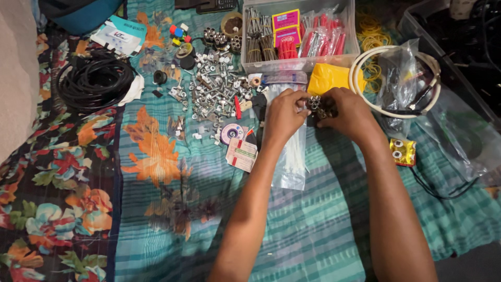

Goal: The person assembles small electrical components by hand. They pick up metal connectors and white plastic pieces from a pile on a floral cloth, fit them together, and place the assembled units into a clear plastic bag.

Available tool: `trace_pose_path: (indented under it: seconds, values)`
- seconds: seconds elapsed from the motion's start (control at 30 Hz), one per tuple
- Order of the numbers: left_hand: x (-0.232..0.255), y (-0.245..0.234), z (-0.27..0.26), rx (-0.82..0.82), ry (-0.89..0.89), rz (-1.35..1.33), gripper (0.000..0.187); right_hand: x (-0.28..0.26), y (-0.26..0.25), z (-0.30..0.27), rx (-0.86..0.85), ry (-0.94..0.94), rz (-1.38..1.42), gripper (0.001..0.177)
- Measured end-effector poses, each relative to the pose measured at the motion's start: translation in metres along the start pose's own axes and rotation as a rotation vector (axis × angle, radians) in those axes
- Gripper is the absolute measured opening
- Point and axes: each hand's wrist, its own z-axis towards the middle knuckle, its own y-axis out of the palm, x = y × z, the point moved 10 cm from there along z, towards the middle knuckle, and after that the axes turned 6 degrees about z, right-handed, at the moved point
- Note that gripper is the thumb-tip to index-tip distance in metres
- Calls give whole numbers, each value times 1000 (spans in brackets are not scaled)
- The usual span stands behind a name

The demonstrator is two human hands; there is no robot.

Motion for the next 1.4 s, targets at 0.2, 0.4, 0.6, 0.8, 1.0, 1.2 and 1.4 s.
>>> trace_pose_path:
  seconds: [0.2,0.4,0.6,0.8,1.0,1.2,1.4]
  values:
    - [-3,2,1,-1,55,13,36,5,5,0,-70,89,106,56]
    - [-1,5,-1,-4,79,88,34,-11,-1,-2,-50,-8,22,64]
    - [1,-8,6,42,137,-7,38,-61,-15,-8,7,-259,-67,78]
    - [-41,-96,4,124,-9,38,33,-109,-15,-16,123,-342,-26,46]
    - [-87,-199,-27,229,108,15,27,-153,29,-17,-26,-511,-53,46]
    - [-157,-234,-46,380,-208,-268,26,-144,56,-15,-111,-411,-161,47]
    - [-183,-228,-53,505,-273,-598,37,-155,74,9,48,-345,-199,41]
